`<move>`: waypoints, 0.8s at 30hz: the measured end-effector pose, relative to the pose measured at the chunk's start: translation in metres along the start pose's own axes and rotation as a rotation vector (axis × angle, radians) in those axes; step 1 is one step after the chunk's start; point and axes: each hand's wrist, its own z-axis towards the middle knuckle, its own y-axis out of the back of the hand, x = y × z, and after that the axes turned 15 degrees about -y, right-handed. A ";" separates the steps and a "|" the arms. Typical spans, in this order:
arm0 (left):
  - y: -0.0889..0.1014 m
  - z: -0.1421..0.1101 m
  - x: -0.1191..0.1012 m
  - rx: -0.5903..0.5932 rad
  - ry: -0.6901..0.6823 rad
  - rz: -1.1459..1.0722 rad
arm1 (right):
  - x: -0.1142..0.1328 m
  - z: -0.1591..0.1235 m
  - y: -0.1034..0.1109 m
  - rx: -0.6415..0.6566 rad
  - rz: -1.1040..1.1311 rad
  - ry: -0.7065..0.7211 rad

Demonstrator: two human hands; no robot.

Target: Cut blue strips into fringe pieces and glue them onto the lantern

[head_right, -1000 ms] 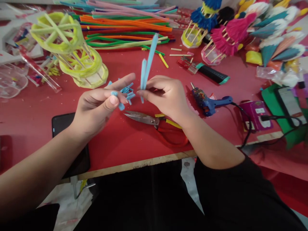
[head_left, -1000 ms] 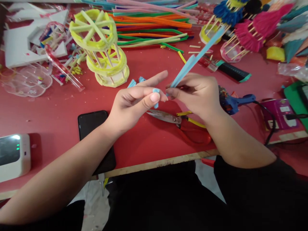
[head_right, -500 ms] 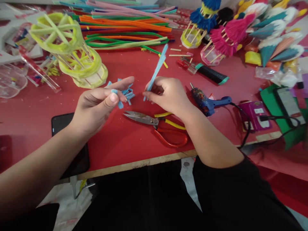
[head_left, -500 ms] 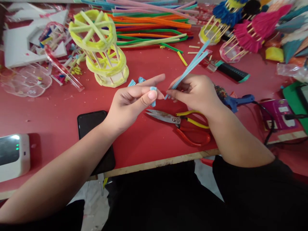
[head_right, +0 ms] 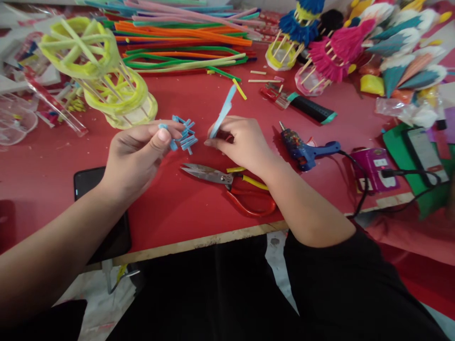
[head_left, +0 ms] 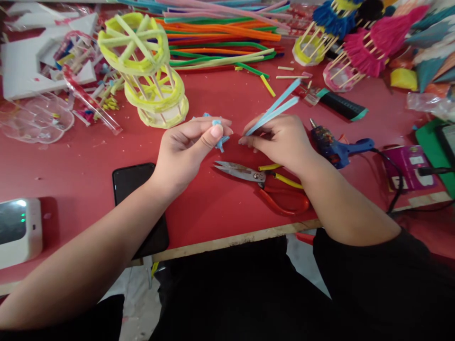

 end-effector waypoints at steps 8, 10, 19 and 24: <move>0.001 0.001 0.008 -0.022 -0.066 0.088 | -0.003 0.000 0.003 0.019 -0.068 0.007; 0.002 0.002 0.009 -0.011 -0.122 0.171 | -0.001 -0.001 0.002 0.027 -0.045 -0.017; 0.008 0.005 0.013 -0.010 -0.245 0.470 | 0.006 -0.003 -0.001 -0.014 0.070 -0.089; 0.011 0.012 0.018 -0.072 -0.126 0.311 | 0.008 -0.005 -0.001 -0.030 0.091 -0.084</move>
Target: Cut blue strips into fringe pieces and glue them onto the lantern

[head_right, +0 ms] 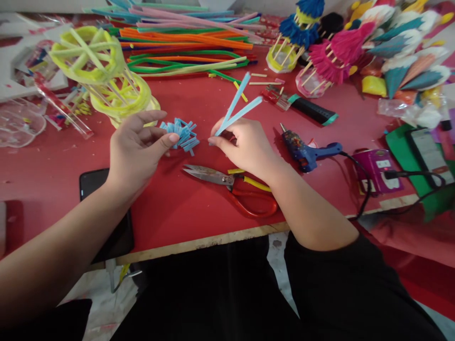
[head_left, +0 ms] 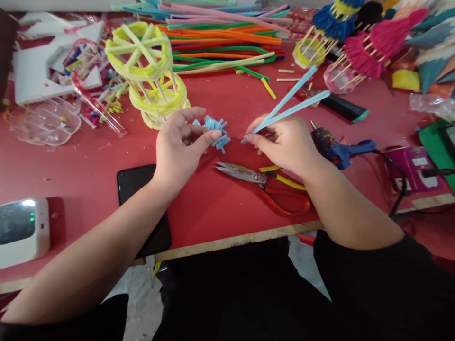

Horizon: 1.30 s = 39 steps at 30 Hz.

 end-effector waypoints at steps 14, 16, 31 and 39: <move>-0.001 0.002 0.006 -0.093 -0.013 -0.128 | 0.006 -0.007 -0.001 0.136 0.364 -0.132; -0.002 0.001 0.000 -0.030 0.050 -0.158 | 0.012 -0.010 -0.001 0.227 0.493 -0.177; -0.001 -0.011 -0.017 0.304 0.174 -0.215 | 0.021 -0.018 -0.013 0.269 0.650 -0.235; -0.004 -0.012 -0.017 0.322 0.234 -0.284 | 0.018 -0.019 -0.014 0.196 0.471 -0.173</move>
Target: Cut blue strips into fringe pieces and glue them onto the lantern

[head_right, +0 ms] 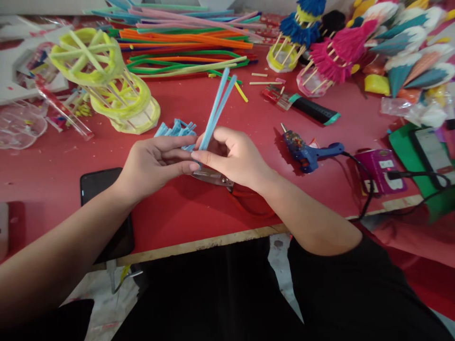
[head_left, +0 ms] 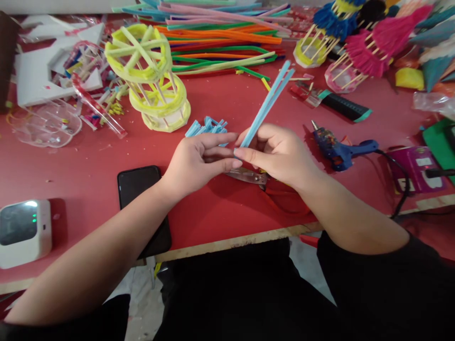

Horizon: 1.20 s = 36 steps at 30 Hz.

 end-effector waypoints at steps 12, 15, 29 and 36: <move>0.002 0.003 0.000 -0.012 0.073 -0.023 | 0.007 -0.003 -0.001 0.122 0.084 -0.098; 0.000 0.002 -0.001 0.009 0.072 0.003 | 0.007 -0.004 -0.002 0.108 0.061 -0.091; -0.003 0.000 0.002 -0.006 0.025 -0.037 | -0.003 -0.001 -0.001 0.035 -0.015 0.039; -0.002 0.006 0.004 -0.199 0.087 -0.255 | -0.008 -0.002 0.012 -0.140 -0.458 0.585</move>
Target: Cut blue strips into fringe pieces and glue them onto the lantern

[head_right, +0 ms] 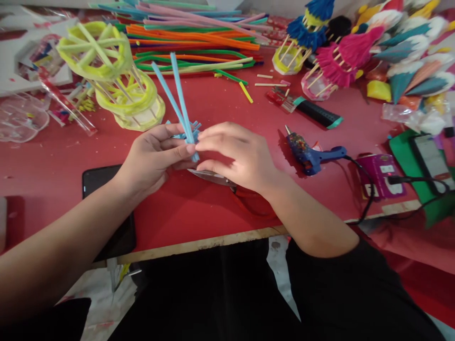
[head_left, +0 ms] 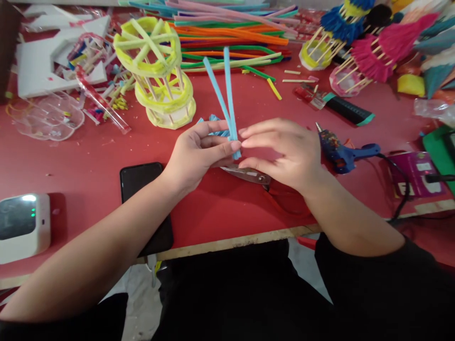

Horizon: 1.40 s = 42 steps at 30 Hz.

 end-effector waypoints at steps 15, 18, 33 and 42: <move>0.000 0.002 -0.001 -0.006 -0.006 0.040 | 0.015 -0.003 -0.001 -0.007 -0.159 -0.008; -0.001 0.002 -0.001 -0.033 -0.006 0.014 | 0.015 -0.003 -0.002 -0.014 -0.140 -0.002; -0.001 0.000 0.002 0.060 -0.152 -0.005 | 0.012 0.001 -0.012 -0.048 0.130 -0.174; -0.003 0.000 -0.001 0.067 -0.140 -0.060 | 0.009 0.001 -0.012 0.016 0.166 -0.120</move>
